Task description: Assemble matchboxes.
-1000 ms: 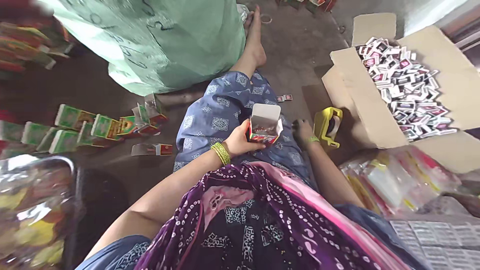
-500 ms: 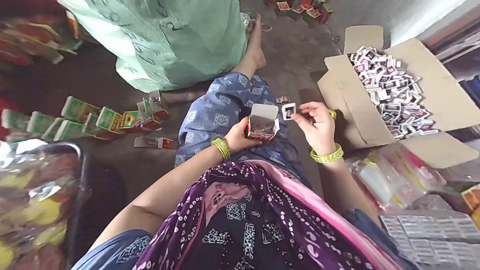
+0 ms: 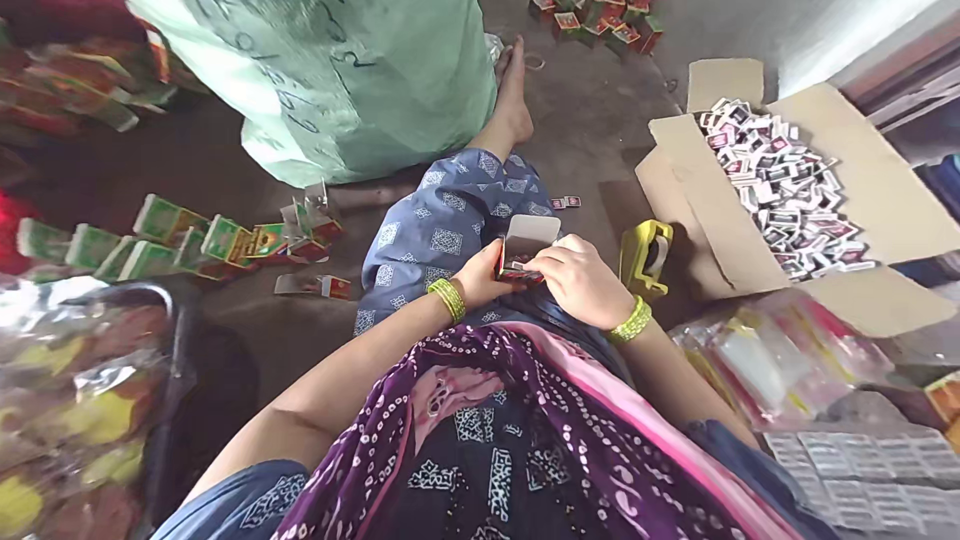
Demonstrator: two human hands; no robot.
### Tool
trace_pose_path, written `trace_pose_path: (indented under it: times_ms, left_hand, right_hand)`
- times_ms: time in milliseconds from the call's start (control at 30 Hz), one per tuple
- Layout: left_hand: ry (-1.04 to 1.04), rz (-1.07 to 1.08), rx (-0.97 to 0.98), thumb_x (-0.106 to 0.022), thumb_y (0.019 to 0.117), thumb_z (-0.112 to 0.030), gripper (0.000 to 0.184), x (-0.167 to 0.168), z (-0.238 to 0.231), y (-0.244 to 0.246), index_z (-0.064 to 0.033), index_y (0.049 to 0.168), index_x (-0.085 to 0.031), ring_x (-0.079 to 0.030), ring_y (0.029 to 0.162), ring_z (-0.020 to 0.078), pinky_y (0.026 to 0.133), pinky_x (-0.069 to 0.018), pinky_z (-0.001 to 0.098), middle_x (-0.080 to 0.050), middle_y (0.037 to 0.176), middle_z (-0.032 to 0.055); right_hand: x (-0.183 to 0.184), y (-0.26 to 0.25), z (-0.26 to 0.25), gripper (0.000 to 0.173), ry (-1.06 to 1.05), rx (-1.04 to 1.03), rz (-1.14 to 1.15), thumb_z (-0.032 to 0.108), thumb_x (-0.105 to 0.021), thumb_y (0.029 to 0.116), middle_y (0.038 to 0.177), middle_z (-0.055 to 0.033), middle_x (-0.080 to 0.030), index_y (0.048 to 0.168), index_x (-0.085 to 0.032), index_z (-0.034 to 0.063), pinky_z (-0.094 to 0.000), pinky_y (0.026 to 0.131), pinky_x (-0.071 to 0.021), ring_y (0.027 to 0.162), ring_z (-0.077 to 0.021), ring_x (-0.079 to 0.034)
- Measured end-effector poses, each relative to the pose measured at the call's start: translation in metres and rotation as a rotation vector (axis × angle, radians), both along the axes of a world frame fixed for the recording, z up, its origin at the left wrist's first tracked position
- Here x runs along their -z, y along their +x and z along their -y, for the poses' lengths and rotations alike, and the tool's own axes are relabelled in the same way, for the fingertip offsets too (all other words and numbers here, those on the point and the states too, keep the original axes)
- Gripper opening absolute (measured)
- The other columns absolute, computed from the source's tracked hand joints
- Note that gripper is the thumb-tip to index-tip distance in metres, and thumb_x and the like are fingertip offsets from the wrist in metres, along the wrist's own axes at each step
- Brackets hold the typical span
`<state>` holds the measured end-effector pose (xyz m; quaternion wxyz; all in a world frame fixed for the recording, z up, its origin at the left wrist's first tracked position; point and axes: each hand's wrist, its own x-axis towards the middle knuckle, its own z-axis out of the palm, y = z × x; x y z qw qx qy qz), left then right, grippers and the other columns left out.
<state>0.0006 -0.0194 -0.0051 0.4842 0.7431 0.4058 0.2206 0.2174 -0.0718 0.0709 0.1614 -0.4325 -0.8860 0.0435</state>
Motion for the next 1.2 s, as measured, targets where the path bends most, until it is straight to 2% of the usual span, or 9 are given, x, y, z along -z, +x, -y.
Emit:
trace_pose_path:
  times_ms: [233, 333, 433, 633, 767, 1000, 1067, 1167, 1200]
  left_hand:
    - [0.157, -0.032, 0.016, -0.085, 0.0823, -0.036, 0.077, 0.0, 0.003, -0.001, 0.0057, 0.137, -0.051, -0.059, 0.127, 0.0262, 0.111, -0.0469, 0.0422, -0.058, 0.137, 0.0218]
    - [0.115, 0.02, -0.092, -0.089, 0.078, -0.036, 0.098, -0.002, 0.008, 0.0, 0.0018, 0.15, -0.033, -0.064, 0.121, 0.0215, 0.108, -0.0507, 0.0437, -0.064, 0.131, 0.0169]
    - [0.188, 0.101, -0.186, -0.09, 0.0762, -0.035, 0.103, -0.001, 0.011, 0.002, 0.0002, 0.15, -0.027, -0.067, 0.117, 0.0204, 0.103, -0.0543, 0.0434, -0.065, 0.128, 0.0162]
    - [0.376, 0.222, -0.084, -0.086, 0.083, -0.032, 0.068, -0.001, 0.012, -0.002, 0.0008, 0.135, -0.056, -0.064, 0.116, 0.0242, 0.099, -0.0554, 0.0411, -0.06, 0.131, 0.022]
    - [0.475, 0.396, -0.053, -0.09, 0.0791, -0.028, 0.054, 0.006, 0.01, -0.001, -0.0039, 0.123, -0.069, -0.065, 0.112, 0.0189, 0.097, -0.0576, 0.0376, -0.066, 0.121, 0.0153]
    - [0.368, 0.421, 0.118, -0.09, 0.0798, -0.024, 0.04, 0.008, 0.01, -0.001, -0.0038, 0.111, -0.076, -0.067, 0.109, 0.0159, 0.096, -0.0586, 0.0349, -0.069, 0.119, 0.0128]
    - [0.327, 0.4, 0.1, -0.091, 0.0782, -0.024, 0.049, 0.008, 0.011, -0.001, -0.0013, 0.118, -0.072, -0.067, 0.11, 0.017, 0.097, -0.0585, 0.0362, -0.068, 0.12, 0.0133]
    - [0.194, 0.366, 0.03, -0.094, 0.0727, -0.026, 0.09, 0.006, 0.014, 0.001, 0.0018, 0.141, -0.041, -0.07, 0.109, 0.0186, 0.097, -0.0593, 0.0402, -0.067, 0.121, 0.0148]
    - [0.19, 0.362, 0.005, -0.094, 0.0718, -0.027, 0.09, 0.005, 0.014, 0.001, 0.0029, 0.139, -0.042, -0.07, 0.106, 0.018, 0.095, -0.0598, 0.0396, -0.068, 0.118, 0.0151]
  right_hand:
    - [0.003, -0.012, -0.003, 0.034, 0.027, 0.036, 0.029, 0.008, -0.052, 0.0961, 0.112, -0.0055, -0.07, 0.11, -0.078, 0.0244, -0.0507, 0.089, -0.0501, 0.11, -0.0289, -0.061]
    - [0.003, -0.013, -0.005, 0.035, 0.005, 0.055, -0.017, 0.007, -0.052, 0.095, 0.11, -0.0071, -0.069, 0.109, -0.079, 0.0247, -0.0509, 0.088, -0.0501, 0.106, -0.0296, -0.061]
    - [0.01, -0.006, -0.009, 0.033, 0.002, 0.087, -0.126, 0.007, -0.051, 0.0956, 0.106, -0.0088, -0.069, 0.104, -0.08, 0.0202, -0.0493, 0.087, -0.0518, 0.102, -0.0285, -0.063]
    - [0.025, 0.009, -0.01, 0.025, -0.166, 0.098, -0.661, 0.011, -0.054, 0.1002, 0.124, -0.0125, -0.064, 0.109, -0.077, 0.0065, -0.0401, 0.102, -0.0501, 0.119, -0.0225, -0.058]
    - [0.031, 0.011, -0.007, 0.031, -0.511, 0.324, -1.231, 0.027, -0.049, 0.1038, 0.116, -0.0047, -0.064, 0.129, -0.057, 0.0111, -0.0376, 0.089, -0.0542, 0.104, -0.0163, -0.062]
    - [0.032, 0.003, -0.008, 0.042, -0.986, 0.303, -1.225, 0.007, -0.066, 0.0954, 0.116, -0.0114, -0.071, 0.136, -0.055, 0.0037, -0.0373, 0.096, -0.0579, 0.106, -0.0192, -0.07]
    - [0.03, 0.005, -0.011, 0.045, -0.97, 0.295, -1.175, 0.004, -0.068, 0.093, 0.118, -0.0115, -0.071, 0.136, -0.055, 0.0034, -0.0377, 0.096, -0.058, 0.107, -0.0197, -0.07]
    - [0.027, 0.01, -0.016, 0.056, -0.861, 0.273, -1.099, -0.001, -0.072, 0.0885, 0.123, -0.01, -0.069, 0.14, -0.051, 0.006, -0.0394, 0.098, -0.0588, 0.112, -0.0201, -0.068]
    - [0.028, 0.011, -0.018, 0.058, -0.812, 0.268, -1.092, -0.002, -0.073, 0.0871, 0.123, -0.0102, -0.069, 0.14, -0.051, 0.0063, -0.0403, 0.096, -0.0593, 0.111, -0.0207, -0.069]
